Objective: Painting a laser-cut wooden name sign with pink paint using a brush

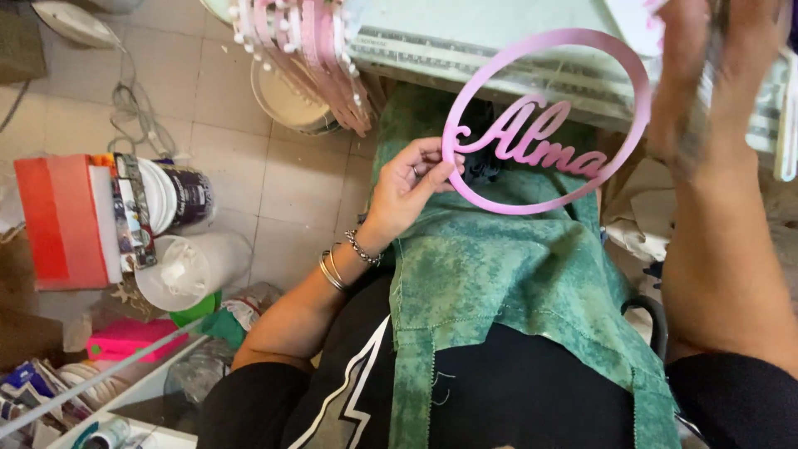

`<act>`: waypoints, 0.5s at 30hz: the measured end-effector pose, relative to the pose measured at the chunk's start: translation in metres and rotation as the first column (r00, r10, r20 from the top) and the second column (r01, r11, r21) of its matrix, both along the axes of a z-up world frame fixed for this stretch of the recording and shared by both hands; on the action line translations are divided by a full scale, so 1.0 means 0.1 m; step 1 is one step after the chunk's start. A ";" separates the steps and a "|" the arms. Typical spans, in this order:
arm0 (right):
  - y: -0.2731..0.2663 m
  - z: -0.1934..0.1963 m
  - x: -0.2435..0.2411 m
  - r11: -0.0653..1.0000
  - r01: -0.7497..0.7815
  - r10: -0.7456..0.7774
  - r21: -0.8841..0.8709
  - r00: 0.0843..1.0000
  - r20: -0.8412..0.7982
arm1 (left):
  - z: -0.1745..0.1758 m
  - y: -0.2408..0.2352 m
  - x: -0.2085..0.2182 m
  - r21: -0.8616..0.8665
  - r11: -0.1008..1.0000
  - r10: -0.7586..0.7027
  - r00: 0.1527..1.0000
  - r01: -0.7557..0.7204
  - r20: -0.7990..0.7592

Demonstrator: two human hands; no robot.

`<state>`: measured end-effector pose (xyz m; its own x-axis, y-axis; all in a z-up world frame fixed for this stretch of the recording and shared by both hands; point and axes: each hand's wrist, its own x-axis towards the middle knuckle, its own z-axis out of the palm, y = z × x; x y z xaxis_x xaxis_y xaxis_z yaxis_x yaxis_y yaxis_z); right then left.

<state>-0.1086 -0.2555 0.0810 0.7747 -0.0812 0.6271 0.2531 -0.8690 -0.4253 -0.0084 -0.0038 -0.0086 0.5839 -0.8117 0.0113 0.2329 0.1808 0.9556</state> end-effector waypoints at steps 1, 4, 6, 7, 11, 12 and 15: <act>0.06 -0.02 -0.12 0.995 0.087 -0.087 0.049 0.996 -0.008 | -0.03 0.01 -0.02 0.019 1.000 -0.001 1.000 0.000 0.012; 0.36 -0.17 -0.15 0.980 0.003 -0.027 0.198 0.993 0.117 | 0.03 0.01 -0.03 0.004 1.000 -0.015 1.000 0.015 0.012; 0.52 -0.34 -0.22 0.942 -0.076 0.037 0.326 0.992 0.124 | 0.06 0.02 -0.08 0.001 1.000 -0.028 1.000 0.028 0.009; 0.59 -0.42 -0.24 0.881 -0.155 0.099 0.447 0.984 0.148 | 0.08 0.02 -0.09 -0.003 0.999 -0.041 0.999 0.041 0.016; 0.90 -0.45 -0.32 0.824 -0.017 -0.029 0.566 0.997 0.072 | 0.10 0.00 -0.19 0.036 0.998 -0.050 0.999 0.051 -0.007; 0.89 -0.57 -0.36 0.787 -0.046 -0.015 0.615 0.995 0.094 | 0.09 -0.03 -0.20 0.029 0.999 0.015 0.998 -0.013 -0.058; 0.93 -0.64 -0.36 0.774 -0.087 -0.004 0.627 0.990 0.141 | -0.04 -0.04 -0.26 0.036 0.996 0.087 0.990 -0.083 -0.113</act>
<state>-0.1450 -0.1628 0.0166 0.7040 -0.4626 0.5389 0.3734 -0.4044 -0.8349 -0.0340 -0.0075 -0.0127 0.6469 -0.7579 -0.0843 0.3263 0.1752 0.9289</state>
